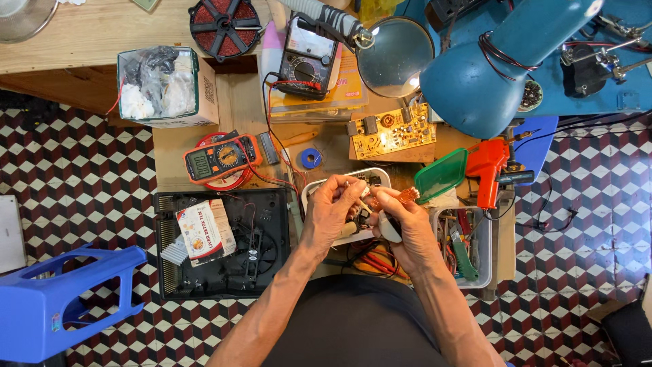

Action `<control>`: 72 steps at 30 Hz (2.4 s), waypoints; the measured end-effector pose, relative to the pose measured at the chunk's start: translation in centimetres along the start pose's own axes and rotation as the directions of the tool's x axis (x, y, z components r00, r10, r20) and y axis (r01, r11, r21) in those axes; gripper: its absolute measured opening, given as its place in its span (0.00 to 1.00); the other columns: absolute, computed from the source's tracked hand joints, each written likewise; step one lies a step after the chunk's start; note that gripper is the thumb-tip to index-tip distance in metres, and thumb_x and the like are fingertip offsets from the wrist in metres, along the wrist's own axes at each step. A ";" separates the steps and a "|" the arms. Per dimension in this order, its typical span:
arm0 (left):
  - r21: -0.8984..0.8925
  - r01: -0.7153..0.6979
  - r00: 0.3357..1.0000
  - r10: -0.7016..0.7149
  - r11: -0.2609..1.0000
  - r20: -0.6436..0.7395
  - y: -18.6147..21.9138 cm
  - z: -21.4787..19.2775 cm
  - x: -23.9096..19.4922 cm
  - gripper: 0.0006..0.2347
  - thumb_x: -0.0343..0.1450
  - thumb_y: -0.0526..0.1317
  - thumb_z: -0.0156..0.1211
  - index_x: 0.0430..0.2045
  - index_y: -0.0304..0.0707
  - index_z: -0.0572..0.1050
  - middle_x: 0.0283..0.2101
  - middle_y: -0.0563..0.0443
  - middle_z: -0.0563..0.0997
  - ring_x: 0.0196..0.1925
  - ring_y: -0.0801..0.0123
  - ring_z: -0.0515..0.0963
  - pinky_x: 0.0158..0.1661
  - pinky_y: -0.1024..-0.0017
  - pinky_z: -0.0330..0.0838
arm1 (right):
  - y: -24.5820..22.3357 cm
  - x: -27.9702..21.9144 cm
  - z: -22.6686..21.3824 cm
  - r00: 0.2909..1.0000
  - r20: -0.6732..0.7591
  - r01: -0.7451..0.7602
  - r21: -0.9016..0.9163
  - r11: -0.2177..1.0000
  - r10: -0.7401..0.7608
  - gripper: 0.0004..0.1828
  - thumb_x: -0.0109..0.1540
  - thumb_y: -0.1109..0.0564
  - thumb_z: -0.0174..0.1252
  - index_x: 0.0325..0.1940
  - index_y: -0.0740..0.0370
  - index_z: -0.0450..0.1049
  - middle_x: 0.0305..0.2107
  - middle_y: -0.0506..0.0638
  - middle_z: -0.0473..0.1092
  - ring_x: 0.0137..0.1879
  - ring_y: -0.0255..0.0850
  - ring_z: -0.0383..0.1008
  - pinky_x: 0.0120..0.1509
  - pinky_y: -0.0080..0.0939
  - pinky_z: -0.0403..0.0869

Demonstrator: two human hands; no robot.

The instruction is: The person organizes small electronic components in a container, then uses a heat gun and a power drill to work on a circuit board. They handle various tools and components throughout the process.

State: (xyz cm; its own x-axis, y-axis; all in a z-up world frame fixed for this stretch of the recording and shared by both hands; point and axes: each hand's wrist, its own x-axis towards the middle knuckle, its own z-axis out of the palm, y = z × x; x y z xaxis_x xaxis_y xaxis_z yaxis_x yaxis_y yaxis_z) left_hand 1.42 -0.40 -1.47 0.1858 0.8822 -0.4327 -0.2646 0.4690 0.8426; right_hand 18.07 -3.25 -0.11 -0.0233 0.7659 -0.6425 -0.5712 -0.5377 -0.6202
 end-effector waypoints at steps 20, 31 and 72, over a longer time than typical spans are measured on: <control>0.017 -0.034 0.996 0.035 0.999 -0.080 0.6 0.3 -0.9 0.10 0.74 0.45 0.62 0.37 0.36 0.80 0.28 0.61 0.77 0.28 0.85 0.71 0.28 0.84 0.66 | 0.8 -0.1 2.2 1.000 0.011 0.026 -0.022 0.999 -0.026 0.15 0.62 0.54 0.64 0.50 0.64 0.80 0.29 0.47 0.74 0.30 0.33 0.74 0.31 0.33 0.72; 0.075 -0.008 0.997 0.014 0.997 -0.074 0.9 0.7 -1.4 0.10 0.74 0.46 0.62 0.36 0.37 0.79 0.27 0.61 0.78 0.28 0.85 0.70 0.28 0.85 0.65 | 0.5 0.6 1.7 0.968 -0.041 0.242 -0.130 0.962 -0.249 0.11 0.64 0.58 0.65 0.47 0.68 0.79 0.28 0.50 0.76 0.34 0.33 0.75 0.37 0.32 0.73; 0.105 -0.072 0.991 0.083 0.992 -0.105 3.0 4.8 5.3 0.09 0.73 0.44 0.63 0.34 0.37 0.79 0.26 0.60 0.76 0.24 0.85 0.69 0.24 0.84 0.63 | -8.6 3.5 -4.3 0.822 -0.285 0.471 -0.149 0.870 -0.494 0.08 0.61 0.60 0.63 0.42 0.67 0.79 0.34 0.53 0.78 0.32 0.36 0.76 0.31 0.34 0.74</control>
State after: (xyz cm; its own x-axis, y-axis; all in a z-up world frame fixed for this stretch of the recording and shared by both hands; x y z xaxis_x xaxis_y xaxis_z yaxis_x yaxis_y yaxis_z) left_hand 6.16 5.54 0.32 0.0625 0.9177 -0.3923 -0.1768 0.3971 0.9006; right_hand 26.43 2.52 1.05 0.4969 0.7941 -0.3499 -0.3854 -0.1593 -0.9089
